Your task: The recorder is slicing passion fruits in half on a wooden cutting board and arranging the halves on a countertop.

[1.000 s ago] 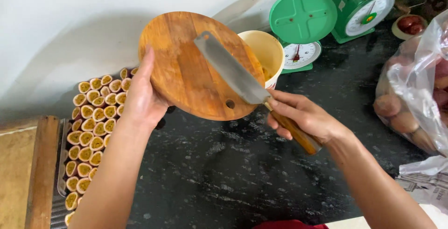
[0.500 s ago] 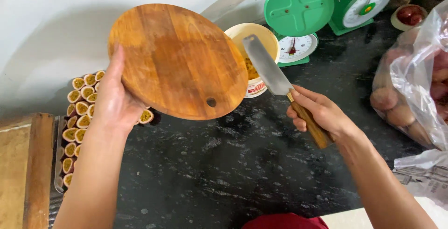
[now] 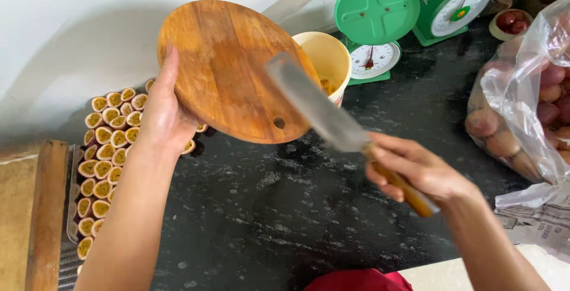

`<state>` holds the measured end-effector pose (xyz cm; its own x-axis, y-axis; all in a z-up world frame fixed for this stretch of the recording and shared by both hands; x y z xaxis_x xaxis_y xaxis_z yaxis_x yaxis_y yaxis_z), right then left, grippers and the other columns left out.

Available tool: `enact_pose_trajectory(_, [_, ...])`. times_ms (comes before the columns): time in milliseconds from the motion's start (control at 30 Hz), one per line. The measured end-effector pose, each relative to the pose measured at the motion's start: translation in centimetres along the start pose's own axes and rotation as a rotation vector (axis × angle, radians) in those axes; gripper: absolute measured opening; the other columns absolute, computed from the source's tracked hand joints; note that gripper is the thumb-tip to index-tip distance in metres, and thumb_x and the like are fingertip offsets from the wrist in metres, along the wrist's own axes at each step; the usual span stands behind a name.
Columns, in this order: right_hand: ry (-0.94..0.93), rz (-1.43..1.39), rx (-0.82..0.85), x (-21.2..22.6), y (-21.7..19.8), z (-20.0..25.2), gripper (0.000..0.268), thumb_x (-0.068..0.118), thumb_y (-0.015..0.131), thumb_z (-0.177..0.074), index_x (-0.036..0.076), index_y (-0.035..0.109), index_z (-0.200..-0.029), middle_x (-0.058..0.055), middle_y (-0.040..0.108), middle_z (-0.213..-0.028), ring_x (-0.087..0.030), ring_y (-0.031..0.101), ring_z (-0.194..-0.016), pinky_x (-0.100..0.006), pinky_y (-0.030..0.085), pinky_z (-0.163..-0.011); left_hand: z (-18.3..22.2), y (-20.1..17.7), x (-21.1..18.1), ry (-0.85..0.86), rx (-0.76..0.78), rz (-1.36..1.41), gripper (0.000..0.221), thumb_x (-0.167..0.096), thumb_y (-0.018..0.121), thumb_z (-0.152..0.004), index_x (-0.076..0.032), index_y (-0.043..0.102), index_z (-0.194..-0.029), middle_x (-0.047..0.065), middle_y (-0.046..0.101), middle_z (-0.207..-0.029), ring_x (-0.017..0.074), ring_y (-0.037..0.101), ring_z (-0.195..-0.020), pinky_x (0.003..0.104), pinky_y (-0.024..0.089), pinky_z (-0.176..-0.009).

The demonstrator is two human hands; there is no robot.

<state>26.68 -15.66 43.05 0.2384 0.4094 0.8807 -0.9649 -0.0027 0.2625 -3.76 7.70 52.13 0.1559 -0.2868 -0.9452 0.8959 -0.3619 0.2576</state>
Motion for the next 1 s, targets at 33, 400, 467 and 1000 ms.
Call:
enact_pose_trajectory(33, [0.019, -0.009, 0.056, 0.3, 0.9, -0.5, 0.050, 0.032, 0.052, -0.099, 0.011, 0.052, -0.144, -0.005, 0.053, -0.069, -0.010, 0.049, -0.051, -0.025, 0.041, -0.044, 0.2, 0.2, -0.1, -0.002, 0.002, 0.006, 0.073, -0.056, 0.048, -0.096, -0.014, 0.034, -0.155, 0.010, 0.045, -0.157, 0.0281, 0.046, -0.146, 0.062, 0.044, -0.113])
enact_pose_trajectory(400, [0.026, -0.067, -0.122, -1.1, -3.8, -5.4, 0.050, 0.030, 0.049, -0.100, 0.011, 0.048, -0.147, -0.005, 0.052, -0.073, -0.010, 0.047, -0.050, -0.025, 0.038, -0.043, 0.8, -1.7, -0.1, 0.070, -0.014, 0.096, 0.062, -0.044, 0.047, -0.103, -0.010, 0.039, -0.154, 0.008, 0.050, -0.156, 0.0245, 0.049, -0.144, 0.047, 0.043, -0.117])
enact_pose_trajectory(467, [0.035, -0.122, -0.115, -1.7, -4.3, -5.7, 0.051, 0.031, 0.048, -0.100, 0.014, 0.046, -0.149, -0.006, 0.052, -0.073, -0.011, 0.047, -0.049, -0.026, 0.038, -0.043, 1.0, -2.0, 0.1, 0.058, -0.073, 0.070, 0.061, -0.045, 0.046, -0.102, -0.011, 0.040, -0.153, 0.008, 0.051, -0.154, 0.0242, 0.051, -0.142, 0.047, 0.046, -0.115])
enact_pose_trajectory(1000, [0.011, -0.153, -0.043, -1.0, -3.5, -4.7, 0.053, 0.030, 0.047, -0.102, 0.012, 0.044, -0.151, -0.005, 0.051, -0.073, -0.011, 0.048, -0.051, -0.026, 0.040, -0.044, 2.7, -2.0, 0.5, 0.032, -0.048, 0.089, 0.060, -0.048, 0.041, -0.103, -0.013, 0.042, -0.152, 0.008, 0.053, -0.152, 0.0261, 0.053, -0.139, 0.051, 0.048, -0.111])
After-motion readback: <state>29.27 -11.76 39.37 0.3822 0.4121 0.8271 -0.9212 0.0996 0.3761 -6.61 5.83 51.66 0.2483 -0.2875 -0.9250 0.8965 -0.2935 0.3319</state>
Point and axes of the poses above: each hand's wrist, its own z-axis away from the middle knuckle, its own y-axis out of the palm, x = y × z, the point moved 2 cm from there along -z, towards the middle knuckle
